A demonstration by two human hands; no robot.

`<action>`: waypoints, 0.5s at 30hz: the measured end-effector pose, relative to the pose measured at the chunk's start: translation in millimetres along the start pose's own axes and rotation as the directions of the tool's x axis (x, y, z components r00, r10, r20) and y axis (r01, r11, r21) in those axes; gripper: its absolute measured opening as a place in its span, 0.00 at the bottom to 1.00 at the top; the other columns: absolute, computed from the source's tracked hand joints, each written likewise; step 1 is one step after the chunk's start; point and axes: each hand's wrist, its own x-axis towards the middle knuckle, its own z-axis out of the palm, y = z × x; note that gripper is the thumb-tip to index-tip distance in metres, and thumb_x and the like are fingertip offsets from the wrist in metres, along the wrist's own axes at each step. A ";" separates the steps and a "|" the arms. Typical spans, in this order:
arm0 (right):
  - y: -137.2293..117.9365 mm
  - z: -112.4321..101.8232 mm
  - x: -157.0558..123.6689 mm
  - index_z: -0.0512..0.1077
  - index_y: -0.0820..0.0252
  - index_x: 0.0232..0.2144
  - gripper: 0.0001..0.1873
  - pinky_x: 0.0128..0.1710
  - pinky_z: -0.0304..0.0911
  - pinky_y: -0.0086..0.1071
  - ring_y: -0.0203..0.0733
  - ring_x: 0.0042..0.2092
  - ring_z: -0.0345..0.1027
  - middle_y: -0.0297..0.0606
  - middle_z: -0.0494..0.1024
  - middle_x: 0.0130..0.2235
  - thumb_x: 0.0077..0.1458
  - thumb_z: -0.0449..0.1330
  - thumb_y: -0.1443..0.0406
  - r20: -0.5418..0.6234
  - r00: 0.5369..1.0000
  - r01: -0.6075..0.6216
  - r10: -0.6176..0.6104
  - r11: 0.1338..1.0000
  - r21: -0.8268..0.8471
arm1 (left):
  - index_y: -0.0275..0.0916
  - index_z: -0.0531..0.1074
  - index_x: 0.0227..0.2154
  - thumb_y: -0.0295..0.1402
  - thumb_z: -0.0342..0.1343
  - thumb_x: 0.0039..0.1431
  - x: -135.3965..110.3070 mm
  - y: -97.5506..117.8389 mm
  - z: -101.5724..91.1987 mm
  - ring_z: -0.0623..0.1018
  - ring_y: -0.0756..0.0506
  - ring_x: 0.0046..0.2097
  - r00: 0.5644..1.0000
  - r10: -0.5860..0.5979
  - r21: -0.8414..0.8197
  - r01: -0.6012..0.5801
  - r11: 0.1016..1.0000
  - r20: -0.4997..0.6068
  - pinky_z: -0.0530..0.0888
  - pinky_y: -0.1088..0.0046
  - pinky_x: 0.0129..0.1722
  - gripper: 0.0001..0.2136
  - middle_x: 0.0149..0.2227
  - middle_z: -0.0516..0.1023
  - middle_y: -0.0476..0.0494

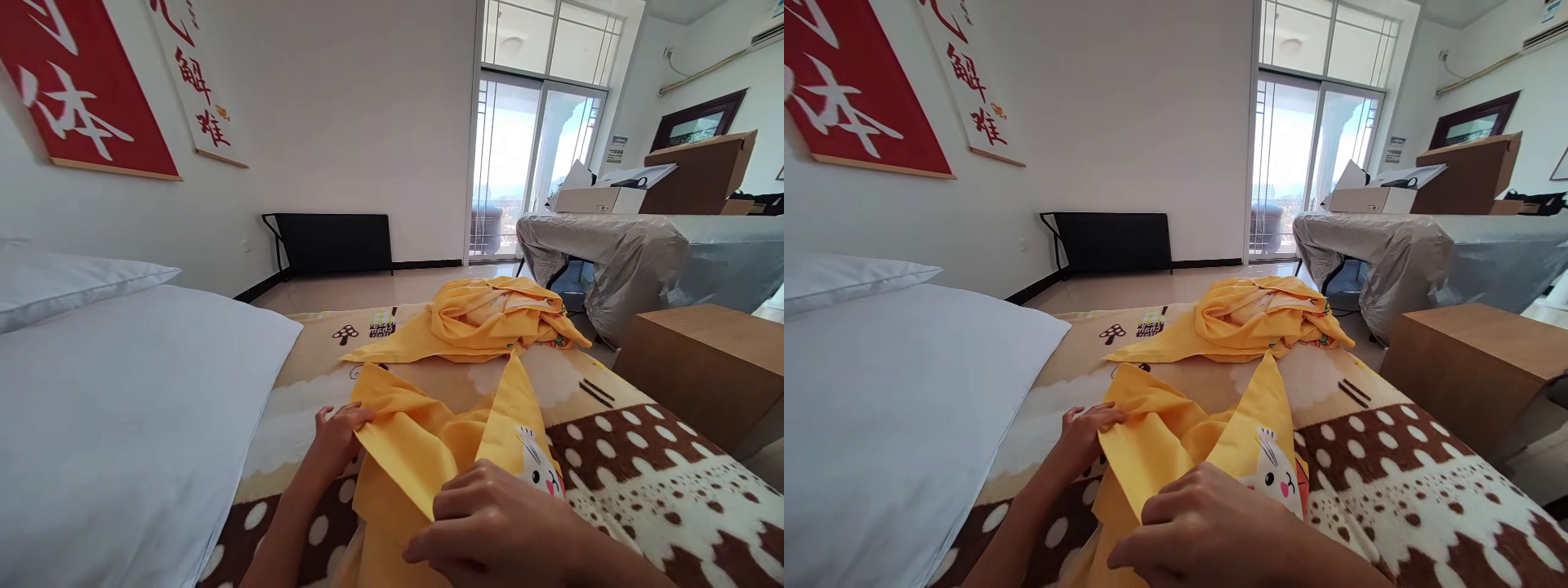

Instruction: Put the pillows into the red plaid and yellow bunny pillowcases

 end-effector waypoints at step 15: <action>-4.4 -20.5 -3.1 0.49 0.48 0.63 0.32 0.36 0.57 0.30 0.37 0.35 0.63 0.33 0.71 0.34 0.57 0.47 0.70 0.142 0.987 -0.076 0.072 0.997 0.019 | 0.36 0.71 0.33 0.37 0.53 0.39 -10.4 -9.3 -55.9 0.65 0.52 0.23 0.678 -0.587 -0.770 0.049 0.636 -0.442 0.65 0.76 0.22 0.15 0.25 0.70 0.52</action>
